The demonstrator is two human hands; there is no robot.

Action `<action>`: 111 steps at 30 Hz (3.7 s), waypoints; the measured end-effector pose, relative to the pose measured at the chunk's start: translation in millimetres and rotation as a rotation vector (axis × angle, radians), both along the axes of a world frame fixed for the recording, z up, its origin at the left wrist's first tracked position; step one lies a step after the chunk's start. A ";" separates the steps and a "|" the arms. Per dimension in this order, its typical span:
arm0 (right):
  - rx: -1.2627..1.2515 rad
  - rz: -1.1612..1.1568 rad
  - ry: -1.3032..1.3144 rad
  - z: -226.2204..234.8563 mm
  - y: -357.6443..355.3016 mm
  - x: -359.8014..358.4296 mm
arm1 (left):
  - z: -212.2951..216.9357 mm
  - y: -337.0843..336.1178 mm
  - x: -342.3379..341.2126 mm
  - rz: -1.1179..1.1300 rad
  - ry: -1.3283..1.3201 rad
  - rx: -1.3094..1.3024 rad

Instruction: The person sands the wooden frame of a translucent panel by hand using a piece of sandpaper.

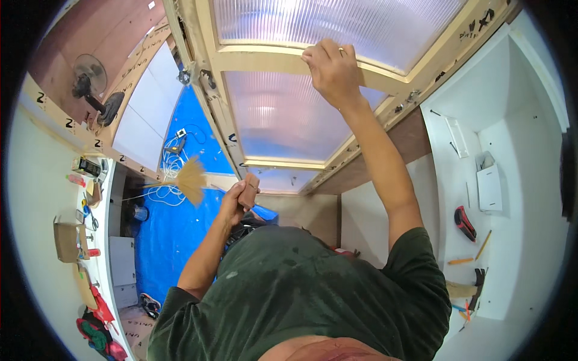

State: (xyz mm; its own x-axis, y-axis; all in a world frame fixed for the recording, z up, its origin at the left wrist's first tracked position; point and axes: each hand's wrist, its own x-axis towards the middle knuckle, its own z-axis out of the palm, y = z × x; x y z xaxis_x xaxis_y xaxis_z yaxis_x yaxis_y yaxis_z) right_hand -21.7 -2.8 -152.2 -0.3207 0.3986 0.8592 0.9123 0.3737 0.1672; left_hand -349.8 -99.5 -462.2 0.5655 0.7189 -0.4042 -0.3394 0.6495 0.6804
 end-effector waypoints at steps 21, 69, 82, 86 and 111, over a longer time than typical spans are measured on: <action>0.005 -0.029 0.011 2.1 -7.5 -14.2 | 0.6 7.7 0.7 0.055 -0.026 -0.044; -0.098 -0.134 0.080 14.9 -16.6 -8.1 | 13.5 69.3 -29.4 -0.020 0.040 -0.013; 0.035 -0.056 0.307 -3.4 -7.7 -71.1 | 18.0 90.7 -23.2 -0.159 0.021 0.014; 0.002 -0.036 0.256 4.7 26.8 -106.2 | 20.0 97.8 -17.5 -0.208 0.025 0.039; 0.030 -0.047 0.313 -4.3 -38.6 -102.8 | 60.5 123.7 17.0 -0.640 -0.103 0.165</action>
State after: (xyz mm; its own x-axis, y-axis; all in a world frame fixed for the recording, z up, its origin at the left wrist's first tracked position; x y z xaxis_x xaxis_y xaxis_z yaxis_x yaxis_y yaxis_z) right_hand -124.5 -41.4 -156.5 -0.0209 0.3793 0.9250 0.9374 0.3292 -0.1138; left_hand -332.7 24.2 -401.7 0.9307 0.2768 -0.2393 0.0100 0.6345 0.7728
